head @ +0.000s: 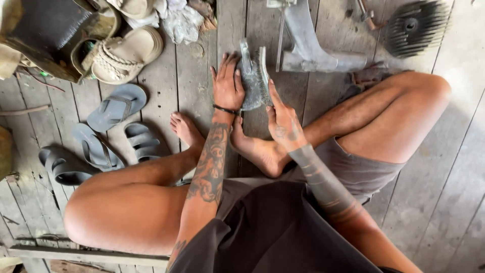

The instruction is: Using a wire brush to clean and remove debris from a metal motorcycle engine component.

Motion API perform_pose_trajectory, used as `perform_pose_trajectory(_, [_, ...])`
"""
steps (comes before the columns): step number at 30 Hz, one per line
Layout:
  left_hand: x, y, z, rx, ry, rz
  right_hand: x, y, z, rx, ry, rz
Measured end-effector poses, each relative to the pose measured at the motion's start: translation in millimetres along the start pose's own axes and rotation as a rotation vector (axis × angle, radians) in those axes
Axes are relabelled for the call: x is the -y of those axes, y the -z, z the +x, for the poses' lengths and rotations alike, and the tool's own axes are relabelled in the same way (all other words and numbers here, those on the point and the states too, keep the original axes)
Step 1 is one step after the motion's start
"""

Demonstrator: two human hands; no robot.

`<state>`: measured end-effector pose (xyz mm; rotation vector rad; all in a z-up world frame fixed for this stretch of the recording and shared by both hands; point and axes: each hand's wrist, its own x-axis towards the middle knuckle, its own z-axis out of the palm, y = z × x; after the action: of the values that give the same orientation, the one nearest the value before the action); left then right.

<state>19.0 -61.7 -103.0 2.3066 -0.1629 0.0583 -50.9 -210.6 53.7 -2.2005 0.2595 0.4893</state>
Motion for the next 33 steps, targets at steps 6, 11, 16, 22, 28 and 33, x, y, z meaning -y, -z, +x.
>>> perform_pose_trajectory(6, [7.2,-3.4,1.1,-0.006,-0.02,0.013,27.9,8.9,38.1,0.039,-0.051,0.107])
perform_pose_trajectory(11, [1.3,-0.2,2.5,-0.022,-0.032,0.002,26.6,13.2,4.1,0.05,-0.04,-0.029])
perform_pose_trajectory(16, [7.0,-5.7,5.4,-0.052,-0.053,0.039,37.0,21.4,36.0,0.126,-0.089,0.011])
perform_pose_trajectory(22, [5.1,-6.5,0.7,-0.059,-0.066,0.024,30.0,16.0,47.9,0.224,-0.174,-0.204])
perform_pose_trajectory(28, [8.0,-8.0,4.9,-0.063,-0.097,0.02,52.1,45.4,32.5,0.32,-0.268,-0.112])
perform_pose_trajectory(33, [3.5,0.6,14.8,-0.016,-0.118,-0.026,22.0,26.0,57.9,0.213,0.074,-0.191])
